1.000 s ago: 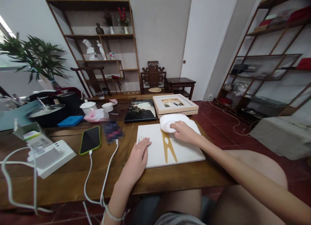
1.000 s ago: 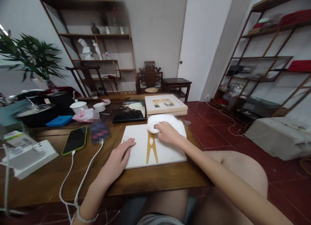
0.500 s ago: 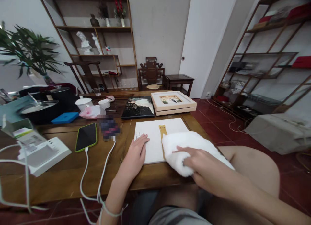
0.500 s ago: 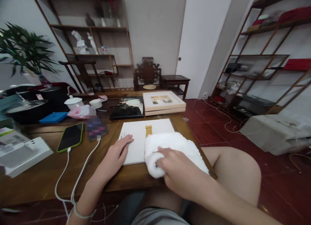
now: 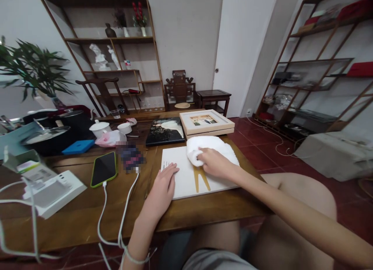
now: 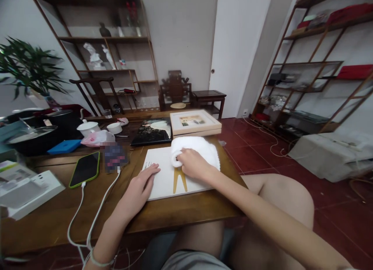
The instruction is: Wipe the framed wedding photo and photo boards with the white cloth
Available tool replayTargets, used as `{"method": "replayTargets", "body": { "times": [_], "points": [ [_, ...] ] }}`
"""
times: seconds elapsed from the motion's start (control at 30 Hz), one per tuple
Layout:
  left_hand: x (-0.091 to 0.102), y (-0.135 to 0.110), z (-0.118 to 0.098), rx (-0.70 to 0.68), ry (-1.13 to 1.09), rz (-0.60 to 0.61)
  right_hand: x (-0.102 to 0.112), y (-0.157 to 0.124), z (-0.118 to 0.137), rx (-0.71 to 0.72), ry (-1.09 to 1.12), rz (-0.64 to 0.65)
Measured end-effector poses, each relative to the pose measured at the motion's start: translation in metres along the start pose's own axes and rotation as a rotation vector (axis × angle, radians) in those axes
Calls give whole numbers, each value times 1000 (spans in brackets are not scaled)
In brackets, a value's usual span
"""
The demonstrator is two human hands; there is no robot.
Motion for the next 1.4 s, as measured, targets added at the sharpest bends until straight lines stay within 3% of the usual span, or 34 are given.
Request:
{"method": "replayTargets", "body": {
  "times": [0.23, 0.33, 0.43, 0.57, 0.7, 0.8, 0.9, 1.03, 1.2, 1.3, 1.4],
  "points": [
    [-1, 0, -1, 14, 21, 25, -5, -85, 39, 173, 104, -33],
    [-1, 0, -1, 11, 19, 17, -3, -105, 43, 184, 153, -5],
    [-2, 0, 0, 7, 6, -2, 0, -98, 38, 115, 151, 3],
    [-1, -1, 0, 6, -6, -10, -2, -57, 26, 2, 60, -29],
    [0, 0, -1, 7, 0, 18, -5, -8, 20, 20, -37, -70],
    [-1, 1, -1, 8, 6, 27, -8, 12, 19, 62, -57, -70],
    [-2, 1, 0, 2, -3, 22, -10, 5, 26, 135, -53, -55],
    [-1, 1, 0, 6, -16, 15, -2, -39, 46, 250, 14, -36],
    [-1, 1, -1, 35, -2, 44, 15, -83, 69, 295, 103, 90],
    [-1, 0, 0, 16, -14, 43, 15, -78, 65, 251, 101, 105],
    [1, -2, -1, 0, -52, 38, 8, -52, 49, 167, 40, 62]
  ]
}}
Point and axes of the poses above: each hand's wrist, its own y-axis towards the middle knuckle, its own x-axis out of the back of the hand, z = x × y, the point moved 3 cm from there along y, towards the middle knuckle, and after that the axes turned 2 degrees about y, right-handed, at the moved point
